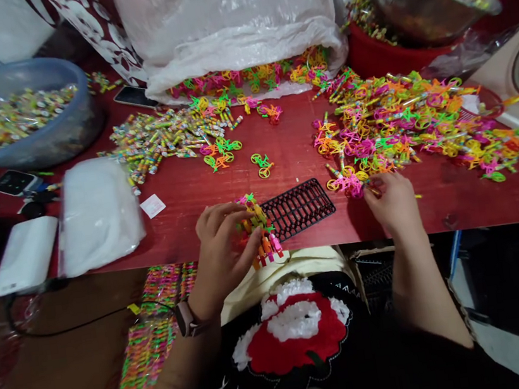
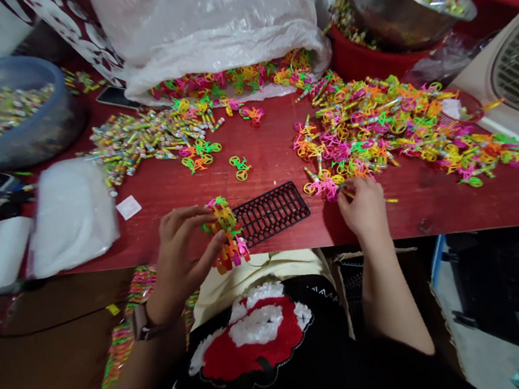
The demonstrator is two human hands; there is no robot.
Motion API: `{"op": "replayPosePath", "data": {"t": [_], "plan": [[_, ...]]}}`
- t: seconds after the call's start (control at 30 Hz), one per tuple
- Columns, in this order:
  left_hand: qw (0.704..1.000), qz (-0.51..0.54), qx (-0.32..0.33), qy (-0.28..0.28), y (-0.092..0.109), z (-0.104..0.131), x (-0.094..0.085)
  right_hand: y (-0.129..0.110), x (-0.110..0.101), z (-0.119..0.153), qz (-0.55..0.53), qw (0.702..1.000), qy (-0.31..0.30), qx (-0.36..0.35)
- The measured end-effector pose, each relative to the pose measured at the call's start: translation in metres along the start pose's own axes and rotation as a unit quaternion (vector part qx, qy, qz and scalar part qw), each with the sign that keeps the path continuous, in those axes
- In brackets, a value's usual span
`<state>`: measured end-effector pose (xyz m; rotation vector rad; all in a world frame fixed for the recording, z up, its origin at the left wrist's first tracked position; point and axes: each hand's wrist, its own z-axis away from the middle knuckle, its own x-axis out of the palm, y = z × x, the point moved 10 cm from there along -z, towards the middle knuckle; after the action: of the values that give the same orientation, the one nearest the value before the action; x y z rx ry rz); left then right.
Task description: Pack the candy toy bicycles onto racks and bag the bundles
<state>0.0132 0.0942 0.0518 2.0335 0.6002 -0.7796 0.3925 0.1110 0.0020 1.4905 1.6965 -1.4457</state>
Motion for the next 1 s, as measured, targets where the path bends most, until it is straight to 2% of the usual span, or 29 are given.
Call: {"op": "replayPosePath", "data": {"t": [0.07,0.23,0.4,0.6,0.7,0.77,0.83,0.87,0.93,1.0], "plan": [[1.0,-0.014,-0.011,0.007,-0.003,0.001,0.0,0.008,0.011,0.002,0.01,1.0,-0.021,-0.01],[0.994,-0.077,0.005,-0.081,0.005,-0.001,0.021,-0.005,0.021,0.009,-0.051,0.998,-0.028,-0.016],[0.991,-0.089,0.011,-0.101,0.005,-0.004,0.025,-0.018,0.013,0.015,-0.12,0.993,-0.01,-0.001],[0.988,-0.039,0.042,-0.14,0.006,-0.003,0.026,-0.019,0.006,0.023,-0.125,0.992,0.009,0.014],[0.986,-0.016,0.062,-0.156,0.009,-0.003,0.024,-0.009,0.002,0.023,-0.14,0.989,0.009,0.036],[0.985,-0.008,0.071,-0.157,0.009,-0.004,0.023,0.001,0.006,0.022,-0.18,0.981,-0.021,0.071],[0.984,-0.002,0.079,-0.157,0.008,-0.004,0.023,0.006,0.022,0.025,-0.269,0.953,-0.08,0.116],[0.984,0.002,0.082,-0.159,0.008,-0.003,0.023,0.005,0.031,0.028,-0.333,0.926,-0.11,0.139],[0.983,0.009,0.087,-0.164,0.007,-0.002,0.025,-0.007,0.052,0.037,-0.463,0.853,-0.162,0.181],[0.982,0.01,0.086,-0.166,0.006,-0.001,0.026,-0.026,0.069,0.046,-0.556,0.781,-0.188,0.213]]}}
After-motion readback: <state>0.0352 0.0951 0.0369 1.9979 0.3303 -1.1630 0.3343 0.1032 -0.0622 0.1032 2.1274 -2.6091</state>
